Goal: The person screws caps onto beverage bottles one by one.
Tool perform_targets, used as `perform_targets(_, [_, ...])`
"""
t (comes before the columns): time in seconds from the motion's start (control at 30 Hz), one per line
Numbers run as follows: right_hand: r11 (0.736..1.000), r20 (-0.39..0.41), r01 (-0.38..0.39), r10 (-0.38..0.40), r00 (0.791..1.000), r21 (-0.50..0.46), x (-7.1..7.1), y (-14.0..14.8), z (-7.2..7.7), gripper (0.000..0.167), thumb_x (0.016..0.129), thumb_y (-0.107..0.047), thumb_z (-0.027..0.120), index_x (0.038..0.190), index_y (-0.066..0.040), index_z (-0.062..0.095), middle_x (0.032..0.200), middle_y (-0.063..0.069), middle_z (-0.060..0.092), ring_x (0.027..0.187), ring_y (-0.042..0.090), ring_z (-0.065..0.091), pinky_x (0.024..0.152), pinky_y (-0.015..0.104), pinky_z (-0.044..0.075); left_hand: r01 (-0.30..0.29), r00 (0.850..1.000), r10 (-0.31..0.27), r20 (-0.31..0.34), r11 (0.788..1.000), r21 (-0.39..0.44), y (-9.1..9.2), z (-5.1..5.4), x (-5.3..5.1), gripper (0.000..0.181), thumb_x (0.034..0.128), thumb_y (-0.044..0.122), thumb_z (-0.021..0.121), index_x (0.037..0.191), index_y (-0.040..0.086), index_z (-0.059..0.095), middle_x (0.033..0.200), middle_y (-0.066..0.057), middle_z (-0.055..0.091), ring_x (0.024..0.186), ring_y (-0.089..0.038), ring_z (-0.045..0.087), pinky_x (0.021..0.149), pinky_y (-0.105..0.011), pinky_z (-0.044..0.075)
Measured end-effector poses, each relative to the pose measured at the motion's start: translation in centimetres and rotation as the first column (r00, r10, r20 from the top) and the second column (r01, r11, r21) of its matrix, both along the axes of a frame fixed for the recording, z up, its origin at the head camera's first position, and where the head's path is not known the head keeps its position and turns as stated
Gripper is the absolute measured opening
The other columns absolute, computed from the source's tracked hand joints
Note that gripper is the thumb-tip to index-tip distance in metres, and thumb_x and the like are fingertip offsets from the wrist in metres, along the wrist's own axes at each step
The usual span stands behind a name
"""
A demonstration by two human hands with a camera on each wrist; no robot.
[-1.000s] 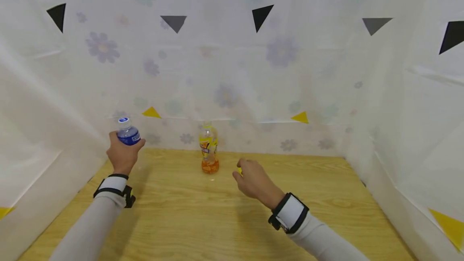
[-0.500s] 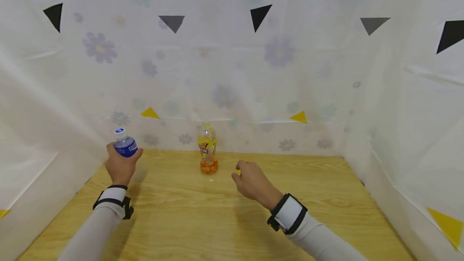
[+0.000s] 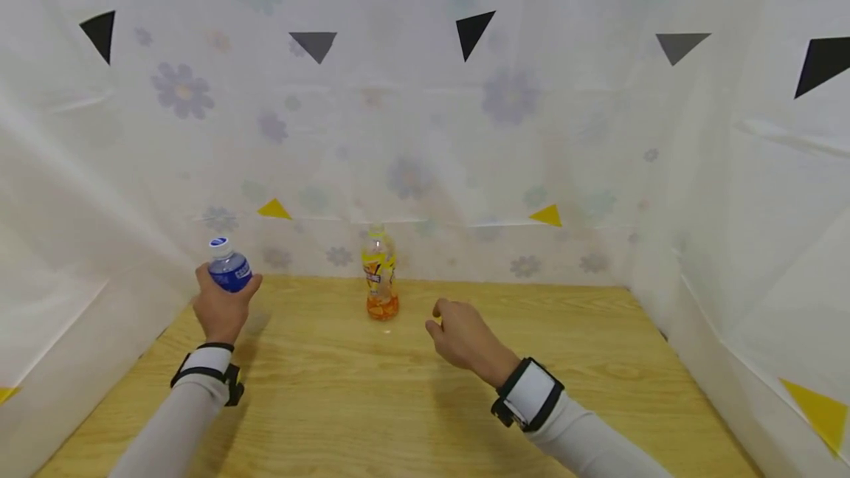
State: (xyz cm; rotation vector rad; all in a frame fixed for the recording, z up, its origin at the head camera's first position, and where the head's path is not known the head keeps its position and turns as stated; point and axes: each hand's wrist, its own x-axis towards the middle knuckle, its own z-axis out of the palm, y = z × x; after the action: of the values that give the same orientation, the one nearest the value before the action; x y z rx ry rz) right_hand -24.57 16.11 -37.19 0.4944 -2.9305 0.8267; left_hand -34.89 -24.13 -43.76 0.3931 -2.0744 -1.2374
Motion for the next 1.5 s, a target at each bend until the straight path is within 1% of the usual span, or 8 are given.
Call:
perform_targets(0.47, [1.0,0.027,0.014,-0.013,1.0,-0.018,0.0,0.0,-0.3,0.021,0.102,-0.016,0.061,0.115,-0.001,0.066,0.081,0.003,0.065,0.067,0.011,0.058,0.064,0.033,0.05,0.002,1.0,-0.003,-0.006,0.998,-0.062,-1.0,0.2,0.7,0.113,0.0795,0.045,0.086,0.162,0.03,0.01,0.133,-0.039,0.055,0.115,-0.059,0.056,0.093,-0.071,0.044])
perform_targets(0.7, [1.0,0.027,0.021,-0.021,0.999,-0.01,0.1,0.0,-0.4,0.02,0.102,-0.016,0.061,0.114,-0.001,0.066,0.084,0.004,0.067,0.069,0.012,0.06,0.066,0.034,0.052,0.01,0.999,-0.014,-0.029,0.991,-0.13,-2.5,4.6,1.3,0.11,0.0859,0.049,0.077,0.164,0.028,0.003,0.16,-0.029,0.032,0.139,-0.061,0.033,0.111,-0.076,0.019])
perform_targets(0.8, [1.0,0.028,0.016,-0.015,0.999,-0.007,0.1,0.0,-0.4,0.022,0.102,-0.017,0.06,0.115,-0.001,0.066,0.084,0.004,0.067,0.07,0.012,0.06,0.067,0.035,0.053,0.008,0.99,-0.025,-0.14,0.992,-0.124,-2.0,7.2,1.0,0.102,0.0895,0.05,0.072,0.164,0.028,0.005,0.168,-0.015,0.023,0.147,-0.053,0.027,0.119,-0.07,0.004])
perform_targets(1.0, [1.0,0.036,0.002,-0.002,0.999,-0.006,0.1,-0.2,-0.4,0.022,0.102,-0.017,0.06,0.116,-0.002,0.066,0.084,0.003,0.067,0.069,0.011,0.06,0.066,0.034,0.052,0.055,0.924,-0.106,-0.368,0.988,-0.146,2.8,12.5,-0.2,0.086,0.093,0.052,0.063,0.162,0.028,0.017,0.161,-0.016,0.038,0.145,-0.041,0.039,0.123,-0.061,0.005])
perform_targets(1.17, [1.0,0.029,-0.001,0.001,1.0,-0.012,0.0,-0.4,-0.5,0.022,0.102,-0.017,0.06,0.116,-0.001,0.066,0.086,0.004,0.067,0.072,0.012,0.061,0.068,0.035,0.053,0.2,0.905,-0.26,-0.338,0.959,-0.202,8.8,15.4,-0.7,0.085,0.0948,0.05,0.063,0.163,0.027,0.018,0.138,-0.033,0.055,0.105,-0.056,0.061,0.096,-0.066,0.044])
perform_targets(1.27, [1.0,0.025,-0.01,0.011,1.0,-0.019,0.0,-0.5,-0.6,0.022,0.102,-0.017,0.06,0.116,-0.001,0.067,0.086,0.004,0.067,0.072,0.012,0.061,0.067,0.035,0.053,0.286,0.901,-0.343,-0.265,0.93,-0.231,12.3,15.3,-0.9,0.087,0.0954,0.048,0.065,0.163,0.024,0.017,0.139,-0.033,0.054,0.077,-0.049,0.061,0.073,-0.061,0.05])
perform_targets(1.37, [1.0,0.023,-0.02,0.021,1.0,-0.023,0.1,-0.6,-0.8,0.021,0.102,-0.017,0.06,0.115,-0.002,0.067,0.085,0.004,0.067,0.071,0.012,0.061,0.067,0.034,0.053,0.364,0.896,-0.404,-0.185,0.907,-0.213,15.1,14.0,-1.0,0.092,0.0937,0.048,0.069,0.164,0.023,0.015,0.11,-0.031,0.064,0.052,-0.034,0.043,0.059,-0.053,0.043])
perform_targets(1.5, [1.0,0.019,-0.016,0.016,1.0,-0.023,0.1,-0.8,-0.9,0.019,0.102,-0.017,0.06,0.112,-0.003,0.067,0.085,0.004,0.067,0.072,0.012,0.061,0.067,0.034,0.053,0.404,0.899,-0.424,-0.108,0.9,-0.165,17.7,11.3,-1.2,0.097,0.0895,0.049,0.074,0.163,0.02,0.017,0.078,-0.024,0.059,0.051,-0.03,0.045,0.058,-0.048,0.045])
